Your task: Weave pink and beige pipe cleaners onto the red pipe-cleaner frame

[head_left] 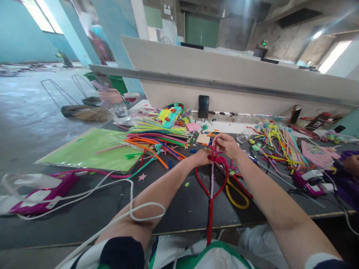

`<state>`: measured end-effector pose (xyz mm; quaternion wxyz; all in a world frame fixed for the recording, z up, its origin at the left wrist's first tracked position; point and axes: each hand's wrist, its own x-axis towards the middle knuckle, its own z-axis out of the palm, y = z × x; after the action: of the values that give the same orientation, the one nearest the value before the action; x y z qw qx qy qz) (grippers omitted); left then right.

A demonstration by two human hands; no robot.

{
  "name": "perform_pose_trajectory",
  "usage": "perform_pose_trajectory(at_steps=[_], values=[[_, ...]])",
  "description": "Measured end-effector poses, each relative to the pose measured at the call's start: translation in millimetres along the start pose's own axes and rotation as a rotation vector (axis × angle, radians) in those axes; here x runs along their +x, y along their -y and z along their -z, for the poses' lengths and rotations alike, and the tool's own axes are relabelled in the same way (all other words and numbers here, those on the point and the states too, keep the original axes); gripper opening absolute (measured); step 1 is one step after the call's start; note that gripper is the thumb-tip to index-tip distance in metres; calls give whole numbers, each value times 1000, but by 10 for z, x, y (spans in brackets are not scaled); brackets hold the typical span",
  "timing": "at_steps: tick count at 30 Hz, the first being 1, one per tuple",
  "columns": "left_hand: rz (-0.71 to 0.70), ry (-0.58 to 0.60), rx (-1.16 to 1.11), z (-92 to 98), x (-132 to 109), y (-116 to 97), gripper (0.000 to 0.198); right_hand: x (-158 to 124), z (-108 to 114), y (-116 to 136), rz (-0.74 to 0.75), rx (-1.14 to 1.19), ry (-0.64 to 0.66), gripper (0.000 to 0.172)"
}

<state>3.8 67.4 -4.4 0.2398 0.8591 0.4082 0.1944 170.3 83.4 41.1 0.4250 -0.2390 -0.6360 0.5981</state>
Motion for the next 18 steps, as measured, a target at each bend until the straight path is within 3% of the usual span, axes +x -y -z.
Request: perform_pose_trajectory(at_steps=[6, 18], values=[[-76, -57, -68, 60, 33, -2, 24, 13, 24, 46, -16, -25, 21, 23], [72, -1, -230, 159, 5, -1, 33, 116, 65, 30, -10, -29, 67, 22]])
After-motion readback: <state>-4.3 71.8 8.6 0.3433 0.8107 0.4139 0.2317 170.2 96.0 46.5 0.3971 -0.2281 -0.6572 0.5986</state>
